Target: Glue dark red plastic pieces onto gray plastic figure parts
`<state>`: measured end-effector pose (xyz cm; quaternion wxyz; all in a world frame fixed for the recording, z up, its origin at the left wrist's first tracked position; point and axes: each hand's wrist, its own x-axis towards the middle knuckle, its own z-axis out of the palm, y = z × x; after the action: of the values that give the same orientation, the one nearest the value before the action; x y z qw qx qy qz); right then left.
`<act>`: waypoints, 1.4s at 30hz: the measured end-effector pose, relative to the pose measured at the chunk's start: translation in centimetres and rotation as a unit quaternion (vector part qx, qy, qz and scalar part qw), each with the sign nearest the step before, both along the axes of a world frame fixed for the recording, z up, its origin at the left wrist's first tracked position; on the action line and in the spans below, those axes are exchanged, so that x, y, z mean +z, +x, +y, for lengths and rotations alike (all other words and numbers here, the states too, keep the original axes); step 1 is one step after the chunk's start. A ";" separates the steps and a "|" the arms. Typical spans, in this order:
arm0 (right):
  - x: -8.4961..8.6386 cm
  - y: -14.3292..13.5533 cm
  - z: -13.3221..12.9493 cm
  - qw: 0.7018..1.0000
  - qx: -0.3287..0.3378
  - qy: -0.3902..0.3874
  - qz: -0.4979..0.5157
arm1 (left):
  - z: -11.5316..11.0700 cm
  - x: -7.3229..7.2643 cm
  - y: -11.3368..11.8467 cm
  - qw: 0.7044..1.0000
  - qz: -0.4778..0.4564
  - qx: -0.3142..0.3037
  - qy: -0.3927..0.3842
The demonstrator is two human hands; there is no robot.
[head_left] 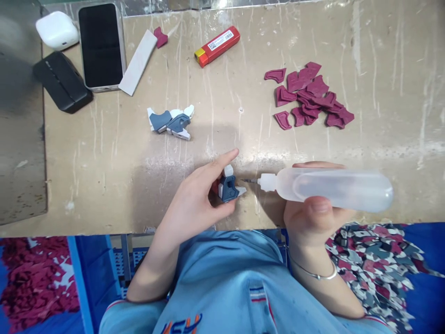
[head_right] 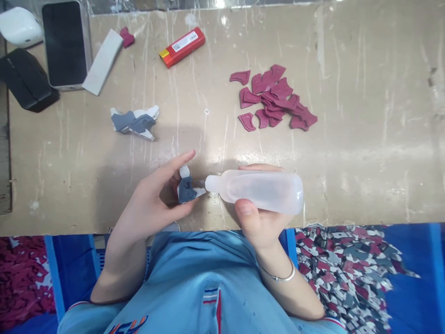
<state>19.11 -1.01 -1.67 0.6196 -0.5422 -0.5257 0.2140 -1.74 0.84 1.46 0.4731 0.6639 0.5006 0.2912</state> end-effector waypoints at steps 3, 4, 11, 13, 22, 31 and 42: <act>-0.2 -0.1 -0.1 1.000 0.014 -0.011 -0.003 | 0.1 0.1 0.1 1.000 0.002 -0.002 0.002; -0.3 -0.1 -0.2 1.000 0.018 -0.014 -0.008 | 0.1 0.1 0.1 1.000 0.003 -0.004 0.003; -0.4 -0.1 -0.3 0.999 0.036 -0.033 0.021 | 0.0 0.0 0.0 1.000 0.007 -0.004 0.008; -0.4 -0.3 -0.4 0.999 0.029 -0.029 0.033 | 0.0 -0.1 0.0 1.000 0.011 -0.008 0.011; -0.1 4.0 1.4 0.849 0.117 -0.132 0.498 | -0.2 -0.2 -0.4 0.999 0.036 0.005 -0.013; -0.8 13.8 2.1 0.375 0.199 0.019 0.905 | -0.5 -0.8 0.1 0.998 0.012 0.048 -0.024; 0.3 13.5 8.2 0.930 0.057 -0.153 -0.330 | -0.8 0.4 0.6 0.995 0.016 0.043 -0.085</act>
<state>32.60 7.14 -1.41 0.3078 -0.6395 -0.6913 0.1355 -1.11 0.07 1.86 0.5067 0.6040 0.5591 0.2566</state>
